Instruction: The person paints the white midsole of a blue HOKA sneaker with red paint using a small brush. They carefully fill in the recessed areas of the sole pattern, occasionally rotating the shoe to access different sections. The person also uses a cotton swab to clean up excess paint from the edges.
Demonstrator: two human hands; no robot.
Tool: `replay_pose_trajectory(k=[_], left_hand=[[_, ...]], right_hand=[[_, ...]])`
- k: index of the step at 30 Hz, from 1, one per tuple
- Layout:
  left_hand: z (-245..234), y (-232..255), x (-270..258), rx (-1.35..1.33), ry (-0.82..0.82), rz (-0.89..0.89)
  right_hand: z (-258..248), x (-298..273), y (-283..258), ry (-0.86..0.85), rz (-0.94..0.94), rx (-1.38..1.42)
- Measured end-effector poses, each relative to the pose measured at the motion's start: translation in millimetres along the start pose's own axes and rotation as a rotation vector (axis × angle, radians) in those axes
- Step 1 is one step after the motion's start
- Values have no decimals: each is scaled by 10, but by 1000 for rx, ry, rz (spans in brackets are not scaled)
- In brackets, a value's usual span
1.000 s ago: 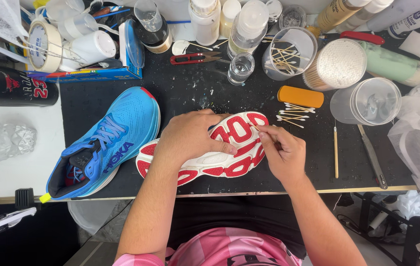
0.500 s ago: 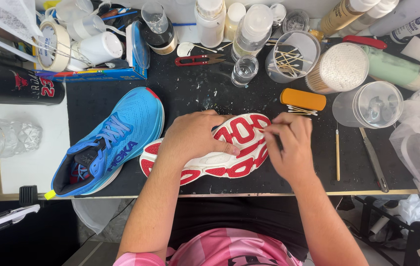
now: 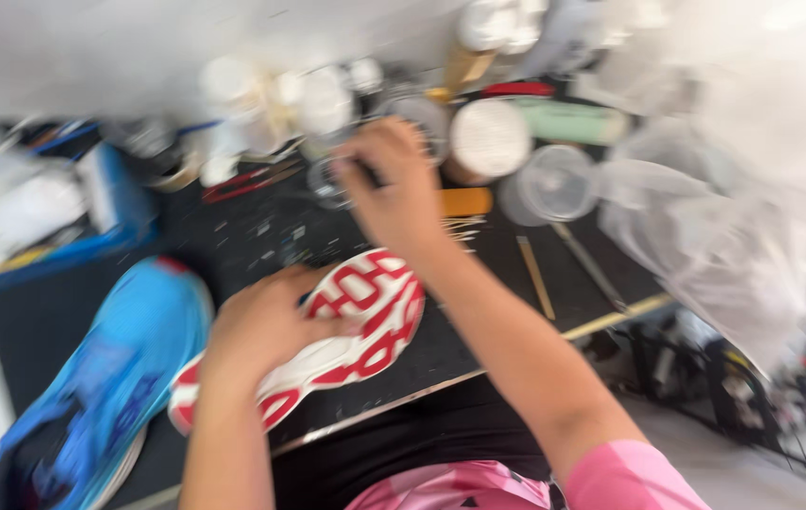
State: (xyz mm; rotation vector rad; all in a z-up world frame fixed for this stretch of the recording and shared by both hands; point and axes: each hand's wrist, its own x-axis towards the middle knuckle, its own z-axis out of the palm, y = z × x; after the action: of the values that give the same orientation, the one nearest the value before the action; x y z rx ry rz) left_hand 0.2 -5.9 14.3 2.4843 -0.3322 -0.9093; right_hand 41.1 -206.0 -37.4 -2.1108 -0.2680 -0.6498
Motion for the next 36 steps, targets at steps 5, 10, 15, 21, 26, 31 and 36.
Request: replay_pose_trajectory(k=[5, 10, 15, 21, 26, 31, 36], left_hand=[[-10, 106, 78, 34, -53, -101], [9, 148, 145, 57, -156, -272], [28, 112, 131, 83, -119, -193], [30, 102, 136, 85, -134, -229], [36, 107, 120, 71, -106, -205], [19, 139, 100, 62, -86, -193], [43, 149, 11, 59, 5, -76]], right_hand=[[79, 10, -70, 40, 97, 2], [95, -47, -81, 38, 94, -33], [127, -41, -64, 23, 67, -81], [152, -46, -66, -27, 76, -119], [119, -40, -73, -14, 81, -92], [40, -21, -89, -6, 42, 44], [-239, -309, -72, 30, 217, 349]])
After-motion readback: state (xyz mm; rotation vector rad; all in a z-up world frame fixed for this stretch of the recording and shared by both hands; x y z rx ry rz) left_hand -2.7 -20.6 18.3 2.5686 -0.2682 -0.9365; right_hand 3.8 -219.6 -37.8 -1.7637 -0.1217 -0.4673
